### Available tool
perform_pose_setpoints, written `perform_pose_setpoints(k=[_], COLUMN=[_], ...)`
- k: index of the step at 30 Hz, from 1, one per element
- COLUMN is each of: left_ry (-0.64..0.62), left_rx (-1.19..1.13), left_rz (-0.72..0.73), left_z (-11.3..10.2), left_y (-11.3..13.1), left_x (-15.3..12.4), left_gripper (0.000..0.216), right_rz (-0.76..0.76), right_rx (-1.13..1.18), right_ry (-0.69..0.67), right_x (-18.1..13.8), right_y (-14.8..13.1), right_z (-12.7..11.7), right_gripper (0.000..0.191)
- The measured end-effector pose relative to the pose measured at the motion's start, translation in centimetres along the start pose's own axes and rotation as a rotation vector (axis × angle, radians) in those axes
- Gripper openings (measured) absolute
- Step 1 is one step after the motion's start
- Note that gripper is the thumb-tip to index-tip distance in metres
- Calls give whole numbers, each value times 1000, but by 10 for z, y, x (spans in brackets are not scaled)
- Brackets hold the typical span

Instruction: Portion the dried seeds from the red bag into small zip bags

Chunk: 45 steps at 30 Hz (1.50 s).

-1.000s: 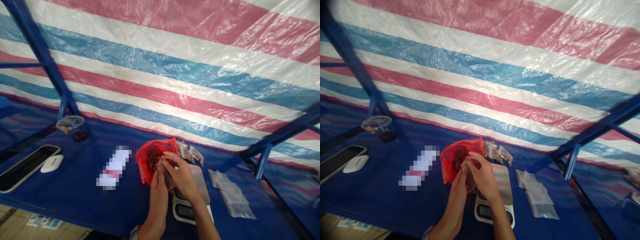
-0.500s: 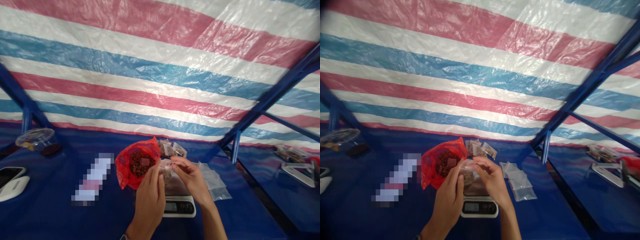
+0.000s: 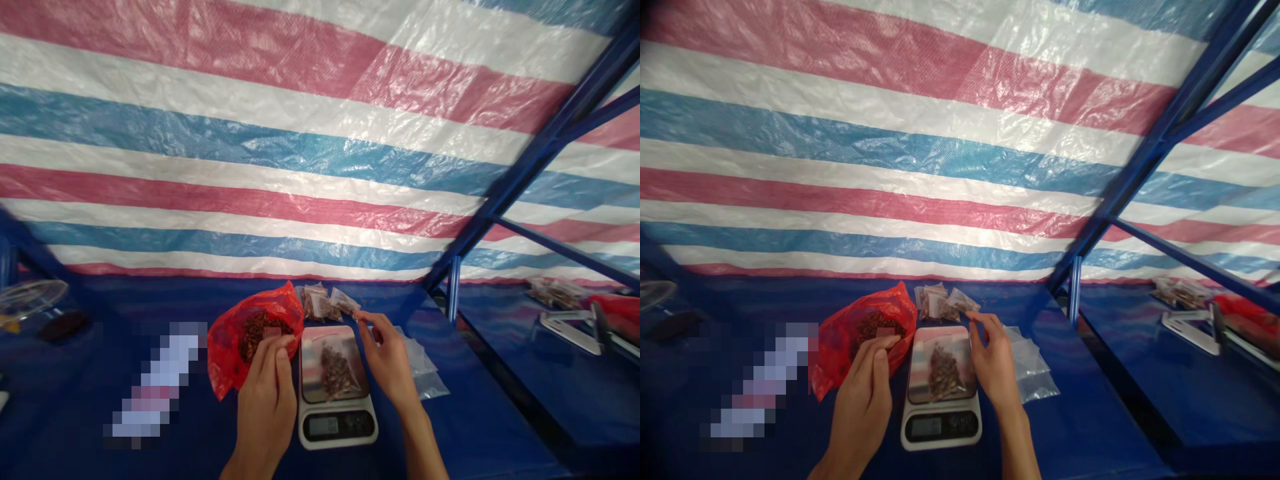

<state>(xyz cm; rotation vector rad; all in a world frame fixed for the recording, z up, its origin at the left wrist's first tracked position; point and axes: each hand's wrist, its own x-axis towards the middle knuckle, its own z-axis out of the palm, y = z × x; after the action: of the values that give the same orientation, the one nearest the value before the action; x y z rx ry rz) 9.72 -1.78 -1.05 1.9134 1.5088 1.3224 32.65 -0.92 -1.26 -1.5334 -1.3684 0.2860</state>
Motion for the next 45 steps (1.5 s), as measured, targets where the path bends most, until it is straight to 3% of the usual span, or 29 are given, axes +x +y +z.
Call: perform_pose_setpoints(k=[9,23,32,35,41,45], left_ry=[22,26,-1,-24,-125,-171], left_rx=[-19,-82,-47,-56,-146,-281], left_rz=[-20,-26,-4,-3,-43,-129], left_z=[-2,-8,-7,-6,4,13], left_y=[0,-4,-6,-5,-5,-3], left_x=[4,5,8,8,5,3], left_gripper=[35,35,36,37,31,38], right_rz=[23,-32,-55,-44,-50,-50], right_rx=[14,-24,-331,-236,207,303], right_ry=[18,-117,-152,-154,-234,-216], right_x=[-3,-6,-14,-12,-8,-13], right_y=[-3,-10,-4,-5,-23,-42], right_z=[0,13,26,24,15,19], right_gripper=[28,25,19,18,20,18])
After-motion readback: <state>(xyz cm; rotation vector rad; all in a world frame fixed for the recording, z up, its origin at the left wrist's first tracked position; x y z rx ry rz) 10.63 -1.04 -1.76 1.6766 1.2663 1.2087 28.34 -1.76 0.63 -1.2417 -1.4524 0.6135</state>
